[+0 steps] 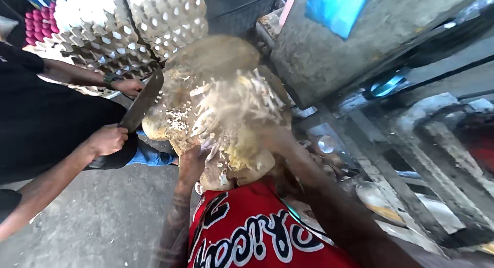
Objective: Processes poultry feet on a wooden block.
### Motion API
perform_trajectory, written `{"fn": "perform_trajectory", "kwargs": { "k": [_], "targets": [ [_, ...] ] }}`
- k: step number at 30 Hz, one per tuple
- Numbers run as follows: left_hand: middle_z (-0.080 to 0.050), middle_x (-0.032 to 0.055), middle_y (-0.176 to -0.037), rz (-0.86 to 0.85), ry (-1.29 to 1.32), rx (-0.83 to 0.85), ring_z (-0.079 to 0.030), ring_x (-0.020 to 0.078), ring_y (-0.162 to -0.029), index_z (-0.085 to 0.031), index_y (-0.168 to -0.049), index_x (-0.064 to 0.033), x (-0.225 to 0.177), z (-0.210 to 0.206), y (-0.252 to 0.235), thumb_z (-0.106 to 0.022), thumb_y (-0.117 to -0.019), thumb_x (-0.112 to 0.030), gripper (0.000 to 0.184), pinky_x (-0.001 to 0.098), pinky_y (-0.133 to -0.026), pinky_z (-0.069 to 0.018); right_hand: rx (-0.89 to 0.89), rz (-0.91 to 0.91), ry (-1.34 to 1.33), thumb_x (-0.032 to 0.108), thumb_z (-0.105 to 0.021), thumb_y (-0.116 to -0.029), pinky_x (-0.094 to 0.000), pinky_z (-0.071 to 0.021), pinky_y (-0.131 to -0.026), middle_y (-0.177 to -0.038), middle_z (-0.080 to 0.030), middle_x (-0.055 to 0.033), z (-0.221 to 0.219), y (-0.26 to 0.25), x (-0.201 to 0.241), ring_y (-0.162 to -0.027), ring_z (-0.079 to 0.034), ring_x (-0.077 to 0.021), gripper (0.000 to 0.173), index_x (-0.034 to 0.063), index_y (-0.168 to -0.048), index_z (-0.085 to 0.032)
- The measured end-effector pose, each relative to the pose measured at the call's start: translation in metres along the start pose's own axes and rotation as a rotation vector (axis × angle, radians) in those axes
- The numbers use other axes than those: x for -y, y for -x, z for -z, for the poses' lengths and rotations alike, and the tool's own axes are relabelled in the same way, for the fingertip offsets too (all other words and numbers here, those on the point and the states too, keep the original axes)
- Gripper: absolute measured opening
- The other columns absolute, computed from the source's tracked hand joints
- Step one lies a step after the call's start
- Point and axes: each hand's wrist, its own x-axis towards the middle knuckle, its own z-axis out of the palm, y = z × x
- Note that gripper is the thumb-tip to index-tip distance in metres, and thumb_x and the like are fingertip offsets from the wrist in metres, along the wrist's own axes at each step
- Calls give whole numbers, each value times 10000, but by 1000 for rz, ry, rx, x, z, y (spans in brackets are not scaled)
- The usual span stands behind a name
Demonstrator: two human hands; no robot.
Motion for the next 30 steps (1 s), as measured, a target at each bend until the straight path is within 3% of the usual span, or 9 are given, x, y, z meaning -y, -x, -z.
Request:
{"fn": "perform_trajectory", "kwargs": {
  "k": [2, 5, 9, 13, 16, 20, 24, 28, 30],
  "targets": [
    [-676, 233, -1183, 45, -37, -16, -646, 384, -1144, -688, -1197, 15, 14, -14, -1, -599, -1023, -356, 419, 557, -1020, -479, -184, -69, 23, 253, -546, -1059, -703, -466, -964, -1276, -665, -255, 4, -1, -4, -1188, -621, -488, 299, 97, -1225, -740],
    [-618, 225, -1313, 128, -109, 82, -599, 391, -1234, -664, -1278, -34, 18, -31, -4, -600, -1021, -342, 407, 558, -1056, -456, -413, -106, 47, 180, -625, -997, -723, -483, -896, -1351, -597, -294, -7, -30, -25, -1198, -593, -531, 360, 68, -1336, -666],
    [-605, 227, -1318, 126, -94, 133, -611, 372, -1218, -650, -1270, -9, 19, -38, -6, -629, -1001, -241, 355, 511, -1050, -484, -320, -110, 5, 127, -666, -968, -722, -460, -954, -1311, -608, -323, 0, -48, -34, -1231, -574, -537, 479, 24, -1421, -550],
    [-688, 234, -1168, 80, 143, 3, -669, 330, -1112, -707, -1155, 56, 37, -42, 1, -658, -961, -133, 275, 474, -1026, -497, -323, -81, -115, 99, -689, -957, -707, -445, -997, -1256, -643, -314, 8, -38, -37, -1200, -594, -522, 382, -17, -1318, -637],
    [-675, 220, -1100, 156, 386, -116, -661, 280, -1010, -669, -1123, 73, 44, -41, 8, -662, -981, -186, 295, 456, -938, -517, -329, -101, -289, 78, -725, -929, -674, -473, -938, -1164, -653, -301, 7, -25, -40, -1085, -628, -473, 376, -33, -1276, -634],
    [-584, 288, -1358, 42, 228, -211, -557, 412, -1283, -712, -1106, 89, 37, -35, 9, -662, -976, -252, 368, 523, -1096, -434, -354, 12, -571, -14, -782, -830, -518, -545, -829, -1031, -633, -259, -10, -4, -32, -918, -646, -337, 433, -105, -1185, -551],
    [-573, 293, -1372, 18, -122, 25, -522, 472, -1305, -682, -1303, -48, 24, -41, 2, -645, -987, -296, 403, 621, -1084, -401, -210, 182, -937, 5, -780, -780, -357, -599, -842, -1093, -667, -148, -35, 7, -10, -935, -687, -173, 704, -50, -1401, -454],
    [-472, 267, -1487, 84, -313, 155, -426, 453, -1392, -599, -1398, -62, 9, -48, 0, -630, -987, -318, 486, 607, -1116, -345, -116, 186, -1060, 45, -759, -856, -271, -580, -716, -916, -678, -38, -53, 14, 12, -772, -660, -84, 317, -32, -1130, -621],
    [-450, 264, -1498, 79, -136, 158, -401, 438, -1410, -609, -1367, -23, 13, -42, 3, -600, -1006, -348, 485, 614, -1138, -316, -107, 186, -1045, 80, -772, -857, -250, -556, -642, -843, -659, -8, -61, 14, 15, -684, -627, -64, 261, -7, -1058, -631]
  ]
}}
